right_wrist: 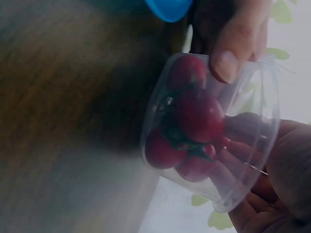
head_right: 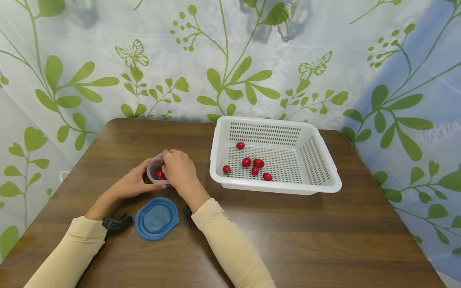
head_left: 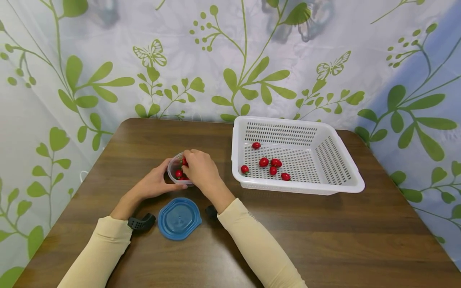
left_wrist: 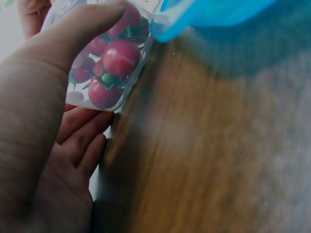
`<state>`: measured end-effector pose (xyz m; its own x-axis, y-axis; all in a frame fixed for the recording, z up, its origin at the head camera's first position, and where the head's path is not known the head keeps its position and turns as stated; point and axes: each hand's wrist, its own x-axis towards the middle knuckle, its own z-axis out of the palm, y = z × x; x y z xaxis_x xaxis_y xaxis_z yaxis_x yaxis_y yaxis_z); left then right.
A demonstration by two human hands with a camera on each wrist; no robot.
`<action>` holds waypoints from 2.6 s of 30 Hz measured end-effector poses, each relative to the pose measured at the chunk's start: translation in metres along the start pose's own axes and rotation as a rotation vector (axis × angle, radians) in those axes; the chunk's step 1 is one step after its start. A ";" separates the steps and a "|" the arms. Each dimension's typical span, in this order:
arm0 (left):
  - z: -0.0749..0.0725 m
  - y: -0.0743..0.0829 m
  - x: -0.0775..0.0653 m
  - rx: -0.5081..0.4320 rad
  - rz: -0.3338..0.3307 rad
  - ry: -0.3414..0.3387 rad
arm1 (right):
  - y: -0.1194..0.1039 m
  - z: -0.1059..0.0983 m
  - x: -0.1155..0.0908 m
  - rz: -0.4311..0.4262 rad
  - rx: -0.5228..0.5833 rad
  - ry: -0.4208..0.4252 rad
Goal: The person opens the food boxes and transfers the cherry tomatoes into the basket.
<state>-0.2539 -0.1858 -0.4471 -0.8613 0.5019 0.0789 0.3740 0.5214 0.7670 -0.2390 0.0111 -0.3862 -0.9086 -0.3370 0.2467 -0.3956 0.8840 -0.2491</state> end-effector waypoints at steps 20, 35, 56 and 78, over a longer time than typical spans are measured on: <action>0.000 -0.001 0.000 0.007 -0.008 -0.002 | -0.003 0.007 0.005 0.003 -0.060 0.047; 0.001 0.001 0.001 0.004 0.004 -0.010 | -0.002 0.006 0.002 -0.001 -0.053 0.064; 0.001 0.000 0.000 0.015 -0.033 -0.001 | 0.008 -0.046 -0.016 -0.075 0.216 0.180; 0.003 -0.003 0.003 0.038 0.031 0.029 | 0.059 -0.081 -0.039 -0.020 0.393 0.293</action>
<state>-0.2564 -0.1837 -0.4514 -0.8587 0.4980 0.1208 0.4126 0.5320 0.7394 -0.2165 0.1028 -0.3348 -0.8467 -0.1971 0.4942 -0.4844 0.6699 -0.5626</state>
